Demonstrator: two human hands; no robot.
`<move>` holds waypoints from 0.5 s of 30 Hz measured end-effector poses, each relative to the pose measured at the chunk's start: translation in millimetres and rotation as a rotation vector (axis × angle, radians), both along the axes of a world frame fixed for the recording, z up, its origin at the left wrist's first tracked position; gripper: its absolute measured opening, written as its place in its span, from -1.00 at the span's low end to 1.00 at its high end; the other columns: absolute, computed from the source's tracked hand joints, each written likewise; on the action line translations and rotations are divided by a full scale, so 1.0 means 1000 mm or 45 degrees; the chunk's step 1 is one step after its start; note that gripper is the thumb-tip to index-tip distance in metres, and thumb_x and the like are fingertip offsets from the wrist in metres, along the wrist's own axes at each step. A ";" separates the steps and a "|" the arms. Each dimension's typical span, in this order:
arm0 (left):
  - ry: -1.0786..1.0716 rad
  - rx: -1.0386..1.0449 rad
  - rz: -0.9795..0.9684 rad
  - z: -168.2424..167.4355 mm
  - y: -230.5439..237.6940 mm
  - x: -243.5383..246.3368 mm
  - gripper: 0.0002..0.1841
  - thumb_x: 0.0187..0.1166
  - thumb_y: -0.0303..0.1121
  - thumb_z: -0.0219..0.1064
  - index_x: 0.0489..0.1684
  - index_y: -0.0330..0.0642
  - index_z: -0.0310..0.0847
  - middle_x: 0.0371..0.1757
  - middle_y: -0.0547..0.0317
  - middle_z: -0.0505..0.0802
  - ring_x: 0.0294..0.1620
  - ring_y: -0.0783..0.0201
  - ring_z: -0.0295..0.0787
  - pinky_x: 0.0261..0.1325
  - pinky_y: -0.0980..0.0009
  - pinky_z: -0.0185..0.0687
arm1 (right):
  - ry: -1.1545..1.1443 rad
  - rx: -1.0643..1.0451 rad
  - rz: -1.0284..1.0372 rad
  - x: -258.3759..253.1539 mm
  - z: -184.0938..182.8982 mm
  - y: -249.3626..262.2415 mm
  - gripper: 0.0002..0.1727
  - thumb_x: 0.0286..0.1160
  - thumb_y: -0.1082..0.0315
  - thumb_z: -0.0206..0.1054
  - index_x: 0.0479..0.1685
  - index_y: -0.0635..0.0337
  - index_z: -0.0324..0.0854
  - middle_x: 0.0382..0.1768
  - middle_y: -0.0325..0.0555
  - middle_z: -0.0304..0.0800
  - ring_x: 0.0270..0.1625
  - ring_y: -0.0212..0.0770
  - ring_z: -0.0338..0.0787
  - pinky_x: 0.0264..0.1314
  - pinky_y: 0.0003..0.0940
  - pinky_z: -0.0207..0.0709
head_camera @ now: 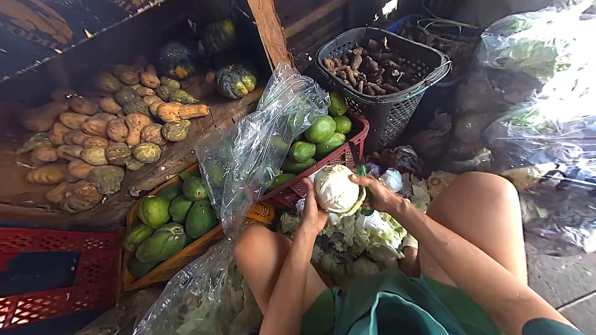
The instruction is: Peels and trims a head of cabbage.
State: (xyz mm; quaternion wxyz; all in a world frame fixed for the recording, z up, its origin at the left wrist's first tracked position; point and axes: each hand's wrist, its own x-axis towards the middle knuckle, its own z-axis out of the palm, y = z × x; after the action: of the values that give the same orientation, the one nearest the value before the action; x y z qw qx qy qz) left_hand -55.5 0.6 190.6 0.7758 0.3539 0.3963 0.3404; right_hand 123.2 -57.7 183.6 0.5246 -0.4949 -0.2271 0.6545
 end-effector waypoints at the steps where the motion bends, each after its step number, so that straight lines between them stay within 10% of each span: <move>1: 0.103 0.197 -0.046 -0.002 -0.001 -0.001 -0.26 0.81 0.14 -0.23 0.83 -0.20 -0.16 0.61 -0.18 0.47 0.49 0.07 0.55 0.45 0.09 0.58 | 0.010 -0.007 -0.090 0.002 -0.003 0.003 -0.63 0.62 0.13 0.23 0.34 -0.03 0.48 -0.35 -0.20 0.78 -0.53 -0.40 0.69 -0.60 -0.53 0.51; 4: 0.251 0.537 0.021 -0.011 0.001 0.003 0.17 0.09 -0.42 0.61 0.82 -0.27 -0.18 0.57 -0.28 0.47 0.45 0.11 0.59 0.40 0.20 0.65 | -0.092 0.039 -0.230 0.000 -0.002 0.009 -0.66 0.57 0.30 0.35 0.27 0.13 0.55 -0.31 -0.14 0.78 -0.47 -0.35 0.71 -0.53 -0.47 0.55; 6: 0.213 0.514 0.090 -0.016 -0.002 0.006 0.28 -0.18 -0.56 0.72 0.78 -0.27 -0.13 0.50 -0.24 0.55 0.40 0.15 0.64 0.39 0.25 0.68 | -0.189 0.123 -0.167 0.001 0.001 0.006 -0.53 0.42 0.42 0.46 0.32 0.22 0.52 -0.22 -0.12 0.81 -0.33 -0.32 0.79 -0.33 -0.41 0.69; 11: 0.051 0.249 0.262 -0.008 0.005 -0.002 -0.14 0.30 -0.52 0.47 0.67 -0.33 0.05 0.30 -0.23 0.65 0.16 0.08 0.74 0.16 0.13 0.77 | -0.467 0.240 0.022 0.001 0.016 -0.001 -0.16 -0.01 0.56 0.60 0.49 0.26 0.41 0.14 -0.04 0.79 0.03 -0.29 0.83 0.06 -0.36 0.76; 15: -0.066 0.226 0.307 -0.008 0.005 -0.002 -0.12 0.22 -0.43 0.47 0.65 -0.29 0.06 0.28 -0.15 0.64 0.16 0.15 0.72 0.18 0.18 0.75 | -0.916 0.034 0.102 -0.004 0.020 0.000 -0.47 0.19 0.24 0.57 0.19 0.27 0.63 -0.20 -0.02 0.71 -0.27 -0.20 0.66 -0.19 -0.15 0.56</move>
State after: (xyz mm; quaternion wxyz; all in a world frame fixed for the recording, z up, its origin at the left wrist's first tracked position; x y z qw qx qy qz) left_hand -58.0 5.7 182.9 0.7051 0.3619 0.3840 0.4737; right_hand 119.5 -58.1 203.4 0.3915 -0.6774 -0.4247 0.4554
